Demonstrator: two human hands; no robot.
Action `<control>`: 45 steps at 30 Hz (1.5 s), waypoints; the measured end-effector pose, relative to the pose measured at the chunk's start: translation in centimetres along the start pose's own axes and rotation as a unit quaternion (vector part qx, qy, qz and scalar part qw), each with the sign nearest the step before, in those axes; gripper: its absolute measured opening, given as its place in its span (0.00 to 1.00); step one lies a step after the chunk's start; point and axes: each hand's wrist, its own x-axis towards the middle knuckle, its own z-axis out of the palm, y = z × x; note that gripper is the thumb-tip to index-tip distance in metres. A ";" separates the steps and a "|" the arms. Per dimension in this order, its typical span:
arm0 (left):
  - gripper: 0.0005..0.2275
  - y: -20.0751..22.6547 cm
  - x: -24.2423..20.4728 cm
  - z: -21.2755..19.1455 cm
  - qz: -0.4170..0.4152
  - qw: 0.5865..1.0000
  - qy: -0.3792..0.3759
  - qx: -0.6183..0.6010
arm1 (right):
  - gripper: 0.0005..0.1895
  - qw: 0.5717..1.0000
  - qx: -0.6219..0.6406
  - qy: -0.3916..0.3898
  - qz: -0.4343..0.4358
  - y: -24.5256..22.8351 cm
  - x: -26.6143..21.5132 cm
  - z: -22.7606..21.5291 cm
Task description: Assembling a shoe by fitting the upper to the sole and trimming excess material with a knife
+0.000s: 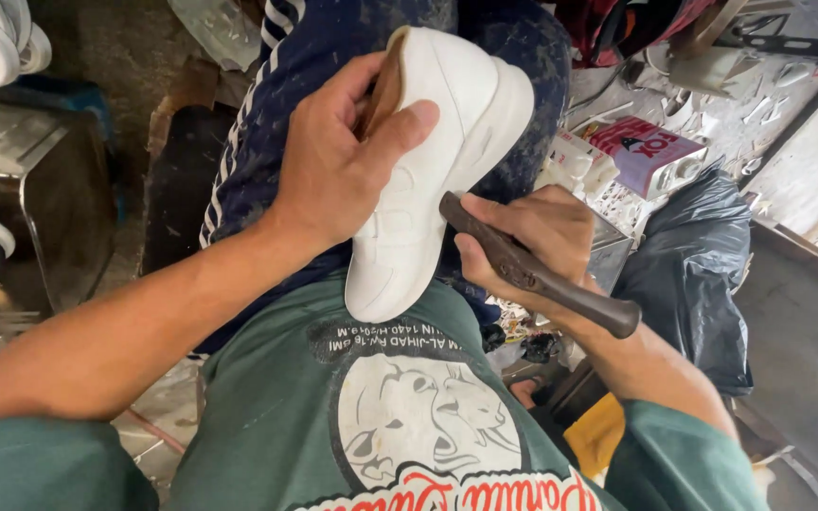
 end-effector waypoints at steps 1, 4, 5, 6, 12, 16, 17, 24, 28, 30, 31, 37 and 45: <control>0.21 0.0 0.2 0.0 0.020 1.000 0.003 0.004 | 0.12 0.999 -0.019 -0.014 -0.043 0.3 0.8 -0.2; 0.20 -0.3 0.2 -0.1 0.029 0.999 0.013 0.014 | 0.11 0.992 0.022 -0.112 0.055 -0.3 2.9 -1.9; 0.20 -0.2 0.2 -0.1 0.036 0.999 0.013 0.015 | 0.11 0.993 0.019 -0.108 0.050 -0.5 3.2 -2.2; 0.20 -0.1 0.2 0.0 0.021 1.000 0.011 0.015 | 0.09 0.989 0.011 -0.126 0.082 -0.6 3.5 -2.5; 0.19 0.4 0.2 0.0 -0.001 1.000 -0.005 0.026 | 0.13 0.992 0.035 -0.074 0.096 -0.4 0.7 -1.7; 0.17 0.5 0.1 0.1 0.001 0.999 -0.001 0.040 | 0.17 0.995 -0.015 0.064 0.072 0.0 -1.5 0.1; 0.17 0.6 0.1 0.2 0.001 0.999 -0.001 0.040 | 0.17 0.995 -0.015 0.064 0.072 0.0 -1.6 0.4; 0.17 0.3 -0.5 0.3 0.033 0.998 -0.005 0.057 | 0.13 0.998 -0.022 0.064 0.001 0.9 -0.4 0.4; 0.17 0.4 -0.3 0.5 0.057 0.995 0.015 0.084 | 0.14 0.996 0.026 -0.077 0.028 1.8 2.1 -2.2; 0.17 0.2 -0.2 0.4 0.068 0.994 0.011 0.088 | 0.10 0.991 0.029 -0.108 0.069 1.0 4.0 -3.4; 0.17 0.1 0.2 0.3 0.088 0.992 0.012 0.094 | 0.07 0.985 0.031 -0.136 0.100 0.8 5.3 -4.0; 0.17 0.5 -0.2 0.3 0.052 0.996 -0.003 0.076 | 0.15 0.990 0.116 -0.039 0.066 2.7 1.5 -2.1; 0.16 1.8 0.0 0.4 0.002 0.996 0.001 0.086 | 0.17 0.992 -0.080 0.101 0.007 1.3 -0.6 0.1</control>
